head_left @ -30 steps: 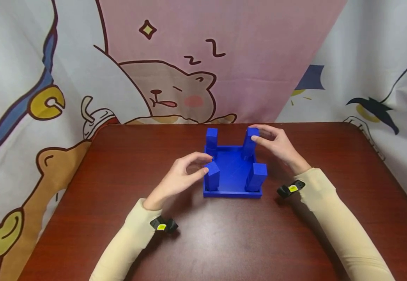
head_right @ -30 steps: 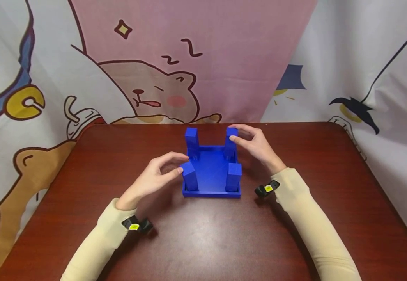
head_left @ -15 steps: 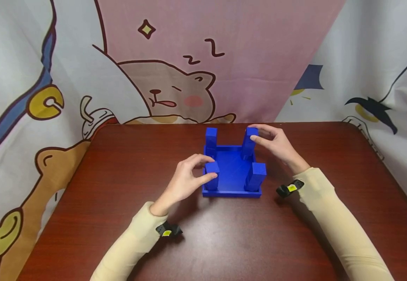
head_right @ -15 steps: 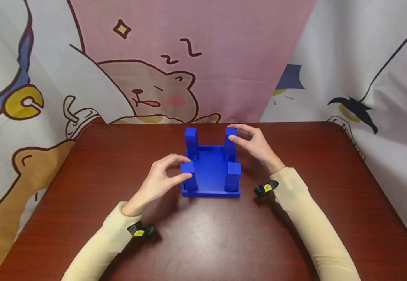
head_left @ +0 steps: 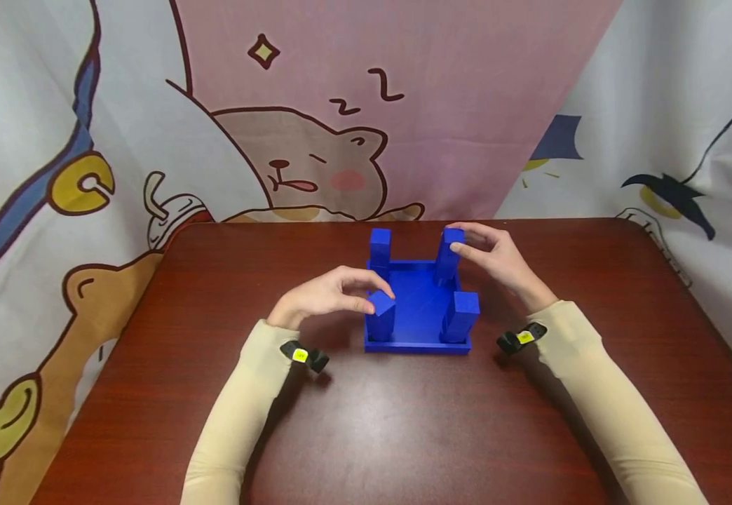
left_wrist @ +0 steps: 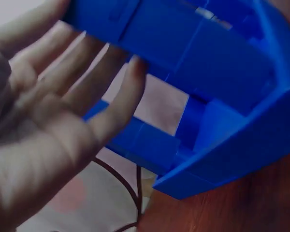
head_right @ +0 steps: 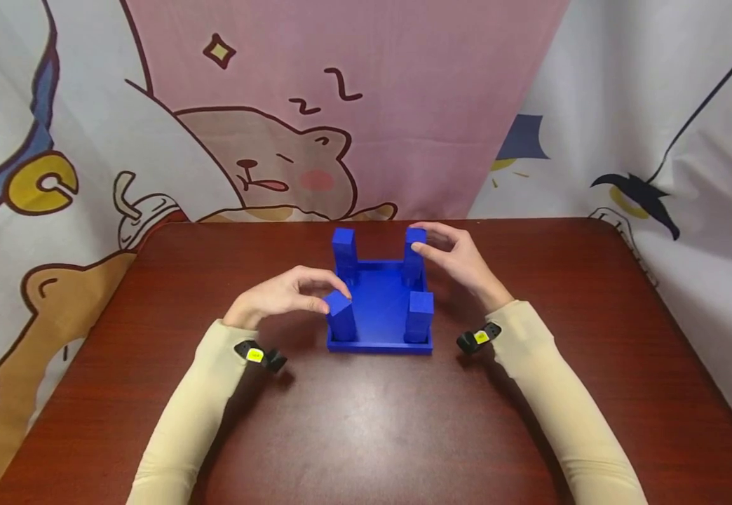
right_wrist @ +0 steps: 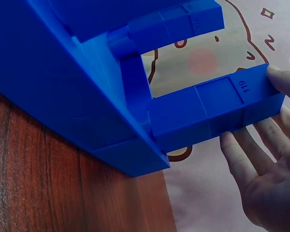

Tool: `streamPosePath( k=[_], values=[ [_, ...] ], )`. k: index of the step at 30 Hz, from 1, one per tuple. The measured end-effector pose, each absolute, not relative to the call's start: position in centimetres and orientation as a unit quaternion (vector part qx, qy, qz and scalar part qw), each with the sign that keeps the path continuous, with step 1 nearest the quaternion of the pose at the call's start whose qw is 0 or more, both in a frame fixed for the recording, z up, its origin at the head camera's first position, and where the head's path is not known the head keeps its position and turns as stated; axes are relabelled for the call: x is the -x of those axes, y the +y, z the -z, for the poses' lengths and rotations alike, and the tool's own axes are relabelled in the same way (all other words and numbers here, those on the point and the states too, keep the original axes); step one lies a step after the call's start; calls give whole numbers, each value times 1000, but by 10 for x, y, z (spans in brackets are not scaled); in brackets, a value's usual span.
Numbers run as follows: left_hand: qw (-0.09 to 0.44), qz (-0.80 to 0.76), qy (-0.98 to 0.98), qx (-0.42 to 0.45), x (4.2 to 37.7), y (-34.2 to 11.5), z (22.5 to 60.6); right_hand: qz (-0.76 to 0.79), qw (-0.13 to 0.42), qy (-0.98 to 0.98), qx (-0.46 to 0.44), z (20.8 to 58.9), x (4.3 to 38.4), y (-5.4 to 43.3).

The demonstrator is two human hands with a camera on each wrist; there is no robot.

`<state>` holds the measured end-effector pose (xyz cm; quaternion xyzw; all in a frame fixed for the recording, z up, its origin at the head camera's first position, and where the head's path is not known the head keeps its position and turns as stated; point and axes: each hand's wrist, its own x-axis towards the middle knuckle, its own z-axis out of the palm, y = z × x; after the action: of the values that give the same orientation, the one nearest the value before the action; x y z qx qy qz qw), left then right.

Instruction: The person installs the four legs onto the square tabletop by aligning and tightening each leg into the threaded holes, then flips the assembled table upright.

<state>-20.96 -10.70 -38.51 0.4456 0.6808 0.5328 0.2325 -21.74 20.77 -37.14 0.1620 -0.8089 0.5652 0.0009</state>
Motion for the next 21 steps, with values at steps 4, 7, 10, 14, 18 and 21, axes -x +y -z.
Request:
streamPosePath(
  k=[4, 7, 10, 14, 18, 21],
  values=[
    [278, -521, 654, -473, 225, -107, 386, -561, -3, -812, -164, 371, 217, 208],
    [301, -518, 640, -481, 230, -106, 385, -560, -2, -811, -166, 371, 217, 208],
    [306, -520, 640, -476, 227, -108, 383, -563, -3, -809, -170, 371, 218, 207],
    [287, -525, 655, -462, 216, -110, 378, -568, 0, -805, -172, 372, 217, 208],
    [226, -539, 701, -408, 196, -110, 369, -572, 4, -801, -178, 374, 218, 210],
    [157, -543, 757, -328, 176, -106, 363, -576, 1, -798, -179, 382, 225, 214]
  ],
)
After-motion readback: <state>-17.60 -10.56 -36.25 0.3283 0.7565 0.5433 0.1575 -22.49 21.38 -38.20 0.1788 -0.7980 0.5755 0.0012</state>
